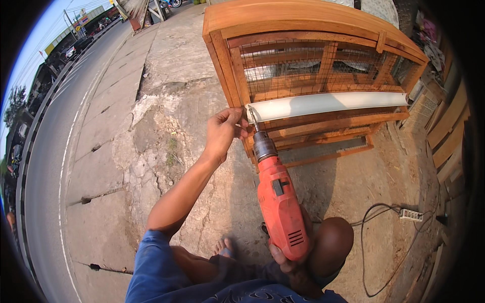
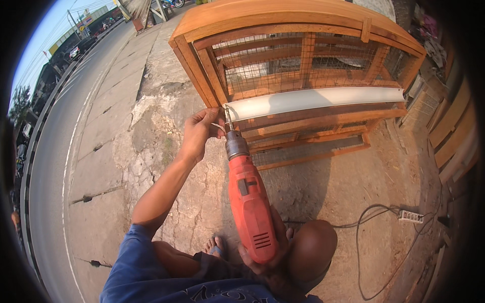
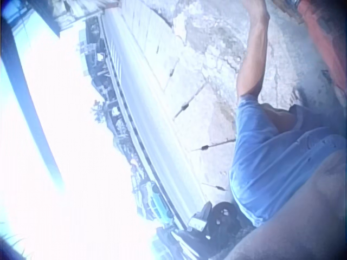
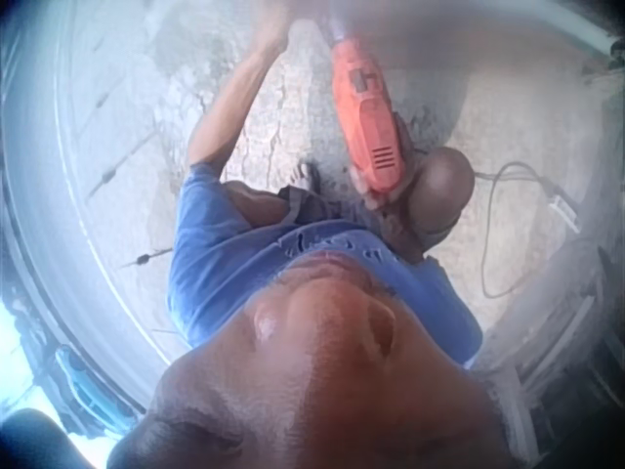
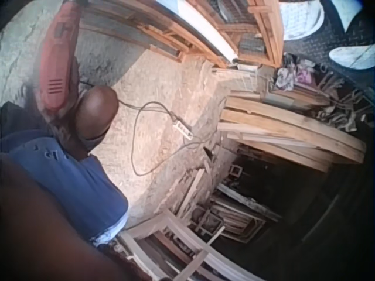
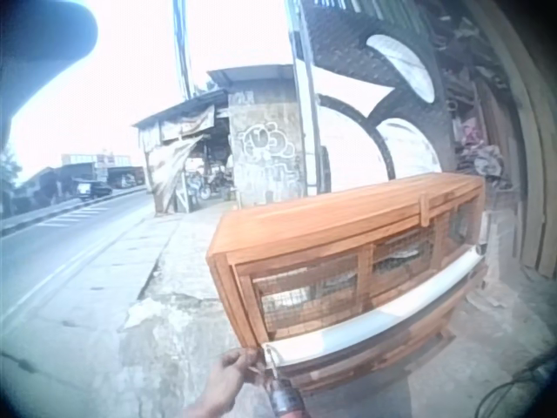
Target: The person uses a red corded drill to attach white curved plastic pieces to a wooden frame. They position each piece, drill screws into it, and repeat the process for multiple sections of the frame.
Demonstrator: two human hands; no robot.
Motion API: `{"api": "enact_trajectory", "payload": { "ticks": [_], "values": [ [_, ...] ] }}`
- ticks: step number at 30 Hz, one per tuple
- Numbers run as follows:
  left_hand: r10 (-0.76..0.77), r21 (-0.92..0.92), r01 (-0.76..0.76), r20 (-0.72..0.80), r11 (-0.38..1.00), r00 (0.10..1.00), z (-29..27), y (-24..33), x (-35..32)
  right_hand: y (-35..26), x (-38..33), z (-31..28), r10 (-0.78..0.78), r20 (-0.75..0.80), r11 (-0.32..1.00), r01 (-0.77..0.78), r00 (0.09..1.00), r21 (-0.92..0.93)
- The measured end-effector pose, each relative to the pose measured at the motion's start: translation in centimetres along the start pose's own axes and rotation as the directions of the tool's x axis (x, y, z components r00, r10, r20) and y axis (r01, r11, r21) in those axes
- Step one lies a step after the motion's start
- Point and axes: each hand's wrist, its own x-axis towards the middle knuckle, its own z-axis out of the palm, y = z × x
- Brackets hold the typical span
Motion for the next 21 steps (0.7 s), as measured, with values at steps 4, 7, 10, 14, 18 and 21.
{"api": "enact_trajectory", "payload": {
  "ticks": [4, 7, 10, 14, 18, 21],
  "values": [
    [0.026, 0.056, -0.024, -0.036, 0.998, 0.999, 0.4, 0.1, 0.5, 0.1, 0.3, 0.1, 0.010, -0.032, 0.998, -0.008, 0.999, 0.059],
    [0.013, 0.065, -0.007, -0.095, 0.998, 0.995, 0.8, 0.1, 0.3, 0.0, 0.4, 0.3, -0.023, -0.059, 0.995, 0.028, 0.998, 0.092],
    [-0.003, 0.050, 0.009, -0.117, 0.999, 0.993, 1.1, 0.1, 0.3, -0.4, 0.4, 0.1, 0.030, -0.039, 0.999, -0.028, 0.999, 0.033],
    [-0.018, 0.015, 0.020, -0.090, 1.000, 0.996, 1.3, 0.0, 0.1, -0.6, 0.5, -0.1, -0.019, -0.015, 0.994, 0.017, 1.000, -0.104],
    [-0.143, -0.020, 0.142, -0.076, 0.990, 0.987, 1.4, 0.1, 0.2, -0.3, 0.5, -0.7, -0.117, 0.088, 0.883, 0.145, 0.989, -0.447],
    [-0.183, -0.130, 0.174, -0.055, 0.976, 0.982, 1.7, -0.2, 0.3, 0.4, 0.1, -0.3, -0.079, 0.049, 0.848, 0.092, 0.996, -0.522]
  ]
}}
